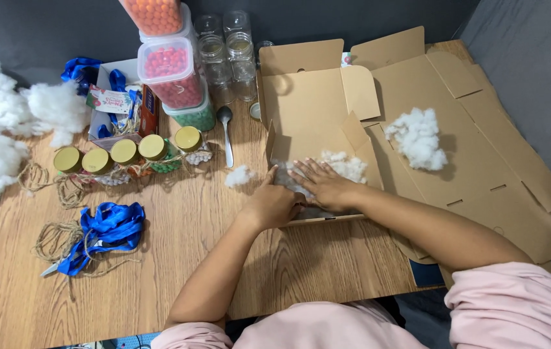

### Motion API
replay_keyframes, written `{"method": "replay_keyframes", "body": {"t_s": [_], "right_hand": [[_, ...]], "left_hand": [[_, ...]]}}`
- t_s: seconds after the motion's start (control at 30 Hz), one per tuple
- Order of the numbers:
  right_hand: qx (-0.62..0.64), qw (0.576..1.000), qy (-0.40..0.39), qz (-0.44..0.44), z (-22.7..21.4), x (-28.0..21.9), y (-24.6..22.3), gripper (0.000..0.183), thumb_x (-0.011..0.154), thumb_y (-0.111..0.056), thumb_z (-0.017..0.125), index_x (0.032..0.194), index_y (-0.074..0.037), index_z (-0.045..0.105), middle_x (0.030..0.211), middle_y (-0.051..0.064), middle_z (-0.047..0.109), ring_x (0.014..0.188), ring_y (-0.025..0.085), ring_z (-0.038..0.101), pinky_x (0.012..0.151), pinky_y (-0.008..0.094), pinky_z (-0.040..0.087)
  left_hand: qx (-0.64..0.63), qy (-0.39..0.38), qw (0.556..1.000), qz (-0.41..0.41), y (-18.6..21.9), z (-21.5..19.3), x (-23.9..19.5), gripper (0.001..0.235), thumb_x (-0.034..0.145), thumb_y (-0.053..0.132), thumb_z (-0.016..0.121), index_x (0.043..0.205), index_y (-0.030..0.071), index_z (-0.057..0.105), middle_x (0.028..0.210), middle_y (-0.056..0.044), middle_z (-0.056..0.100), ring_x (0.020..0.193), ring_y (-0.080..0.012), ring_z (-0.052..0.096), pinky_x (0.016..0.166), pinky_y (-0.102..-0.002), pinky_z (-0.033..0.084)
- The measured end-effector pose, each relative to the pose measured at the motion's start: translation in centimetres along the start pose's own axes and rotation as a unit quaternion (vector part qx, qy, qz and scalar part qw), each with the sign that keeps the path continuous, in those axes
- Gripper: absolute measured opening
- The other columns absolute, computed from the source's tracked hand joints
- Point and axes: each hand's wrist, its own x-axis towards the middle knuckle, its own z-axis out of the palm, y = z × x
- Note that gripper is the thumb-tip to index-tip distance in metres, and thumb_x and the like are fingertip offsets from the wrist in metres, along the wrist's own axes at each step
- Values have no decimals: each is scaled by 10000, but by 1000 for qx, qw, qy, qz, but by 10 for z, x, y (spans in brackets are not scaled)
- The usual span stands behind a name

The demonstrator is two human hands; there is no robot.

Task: Filling a small cardboard box with white polyester fiberfill stuffing piece by piece.

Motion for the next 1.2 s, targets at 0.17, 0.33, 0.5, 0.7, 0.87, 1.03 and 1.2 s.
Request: {"method": "replay_keyframes", "body": {"t_s": [0.17, 0.33, 0.5, 0.7, 0.87, 1.03, 1.2], "right_hand": [[9, 1000, 13, -7, 19, 15, 14, 797, 1030, -548, 380, 1641, -195, 8, 1700, 179, -24, 1539, 457, -31, 1218, 635, 67], [52, 999, 11, -9, -26, -10, 3, 779, 1032, -412, 480, 1643, -209, 41, 1699, 187, 13, 1535, 457, 39, 1202, 657, 131], [-24, 995, 79, 53, -36, -26, 35, 854, 967, -480, 585, 1634, -206, 129, 1687, 181, 114, 1527, 447, 144, 1185, 637, 229], [1, 996, 11, 92, 4, -19, 42, 1180, 833, -789, 599, 1638, -154, 17, 1681, 233, 39, 1529, 483, 66, 1207, 621, 179], [-40, 994, 7, 102, 18, -11, 44, 1254, 774, -883, 571, 1621, -92, 91, 1674, 249, 42, 1537, 470, 53, 1225, 583, 152], [-34, 994, 10, 106, -1, -27, 29, 1205, 813, -844, 564, 1617, -61, 124, 1670, 266, 64, 1536, 472, 70, 1235, 558, 143], [14, 997, 30, 71, -42, -54, 18, 1115, 864, -747, 560, 1627, -76, 100, 1659, 264, 176, 1529, 450, 176, 1233, 578, 159]], "left_hand": [[-4, 11, 1000, 4, 3, -9, -3, 322, 989, 386, 518, 1182, 228, 722, 926, -123, 790, 1037, -280, 751, 1224, -611, 90], [-47, 54, 997, 7, -3, -8, -6, 276, 978, 329, 545, 1156, 206, 716, 942, -155, 790, 1021, -314, 755, 1210, -588, 199], [40, 310, 948, -59, -12, -5, 9, 333, 876, 267, 716, 1194, 198, 643, 1153, -56, 711, 1123, -265, 680, 1134, -601, 369], [98, 66, 972, -201, 7, 7, 34, 807, 907, 617, 621, 1488, 82, 454, 1514, -171, 511, 1460, -310, 406, 1234, -672, -28], [166, -11, 960, -226, 26, -15, 32, 844, 924, 707, 534, 1420, 24, 524, 1389, -145, 621, 1363, -283, 509, 1231, -691, -71], [161, 27, 963, -212, 21, -8, 33, 828, 870, 707, 615, 1331, 19, 596, 1276, -130, 667, 1254, -259, 596, 1238, -685, -65], [106, 184, 962, -170, 8, -12, 17, 697, 796, 582, 761, 1306, 124, 630, 1309, -108, 646, 1295, -310, 536, 1224, -670, 92]]}}
